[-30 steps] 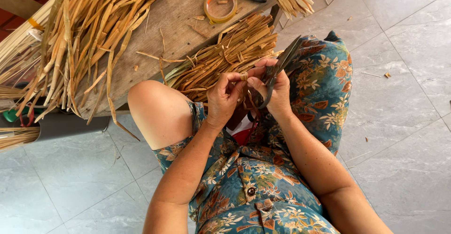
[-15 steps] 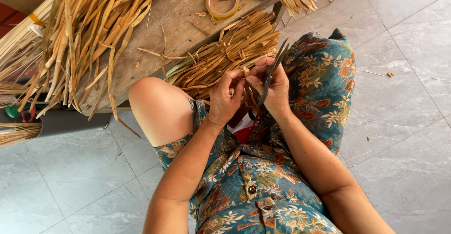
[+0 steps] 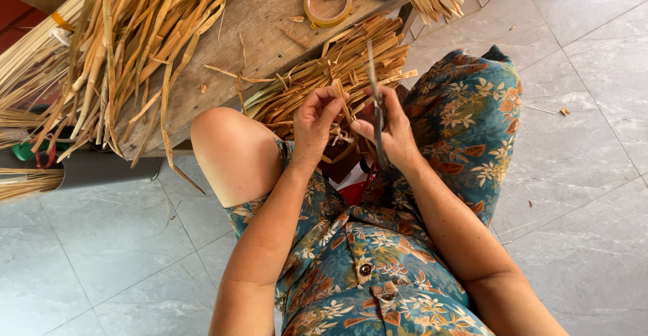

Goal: The person sits on the floor and uses shears to cut dried plant strips into shorter pieces. They repeatedly pick up a strip, cut it, and place the cut pieces onto a growing pile on the floor.

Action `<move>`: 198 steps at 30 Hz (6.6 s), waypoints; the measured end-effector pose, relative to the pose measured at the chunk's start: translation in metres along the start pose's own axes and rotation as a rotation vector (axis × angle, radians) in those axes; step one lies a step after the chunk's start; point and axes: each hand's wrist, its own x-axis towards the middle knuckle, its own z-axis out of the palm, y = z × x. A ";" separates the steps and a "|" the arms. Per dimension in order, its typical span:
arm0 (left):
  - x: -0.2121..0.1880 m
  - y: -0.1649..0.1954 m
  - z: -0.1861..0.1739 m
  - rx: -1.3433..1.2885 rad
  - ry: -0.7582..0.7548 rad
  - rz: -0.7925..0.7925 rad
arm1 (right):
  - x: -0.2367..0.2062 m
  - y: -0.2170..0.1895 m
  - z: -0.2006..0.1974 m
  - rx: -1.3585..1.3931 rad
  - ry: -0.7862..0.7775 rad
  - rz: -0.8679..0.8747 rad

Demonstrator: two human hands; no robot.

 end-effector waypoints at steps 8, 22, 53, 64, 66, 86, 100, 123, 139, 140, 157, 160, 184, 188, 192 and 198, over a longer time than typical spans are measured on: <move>0.006 -0.012 -0.008 -0.077 -0.022 -0.027 | -0.005 -0.011 0.007 -0.401 -0.061 -0.093; 0.006 -0.010 -0.003 -0.169 -0.044 -0.117 | -0.011 -0.018 0.013 -0.345 0.056 -0.081; -0.015 -0.029 0.013 -0.287 -0.160 -0.572 | 0.000 -0.009 -0.085 0.723 0.480 -0.240; -0.005 0.053 -0.070 -0.393 0.403 0.300 | 0.015 0.023 -0.088 0.316 0.601 -0.139; -0.005 0.056 -0.072 -0.173 0.462 0.392 | 0.022 0.029 -0.081 0.279 0.485 -0.035; 0.002 0.009 -0.045 1.216 0.082 -0.026 | 0.007 -0.006 -0.015 -0.531 -0.080 -0.172; 0.002 0.013 -0.027 1.008 0.057 -0.089 | 0.013 0.017 -0.009 -0.332 -0.052 0.063; -0.025 0.038 -0.043 0.184 0.155 -0.034 | 0.005 0.004 0.021 -0.251 -0.230 0.239; 0.135 0.206 -0.184 -0.130 0.316 0.477 | 0.011 0.034 -0.001 0.372 0.164 0.096; 0.144 0.202 -0.196 -0.192 0.382 0.345 | 0.012 0.033 0.001 0.378 0.162 0.101; 0.079 -0.075 -0.039 1.315 -0.301 0.002 | 0.008 0.036 -0.023 0.769 0.422 0.162; 0.074 -0.097 -0.028 1.528 -0.281 0.101 | 0.008 0.034 -0.025 0.781 0.421 0.194; -0.028 0.013 0.001 0.898 -0.152 0.265 | 0.009 0.031 -0.012 0.661 0.217 -0.038; -0.027 0.022 0.021 0.763 -0.121 0.170 | 0.002 0.024 -0.008 0.577 0.135 -0.033; -0.012 0.009 0.021 0.407 -0.124 -0.098 | -0.003 0.014 -0.009 0.563 0.102 0.020; -0.011 -0.012 -0.004 0.023 -0.314 -0.105 | -0.001 0.010 -0.013 0.783 0.109 0.009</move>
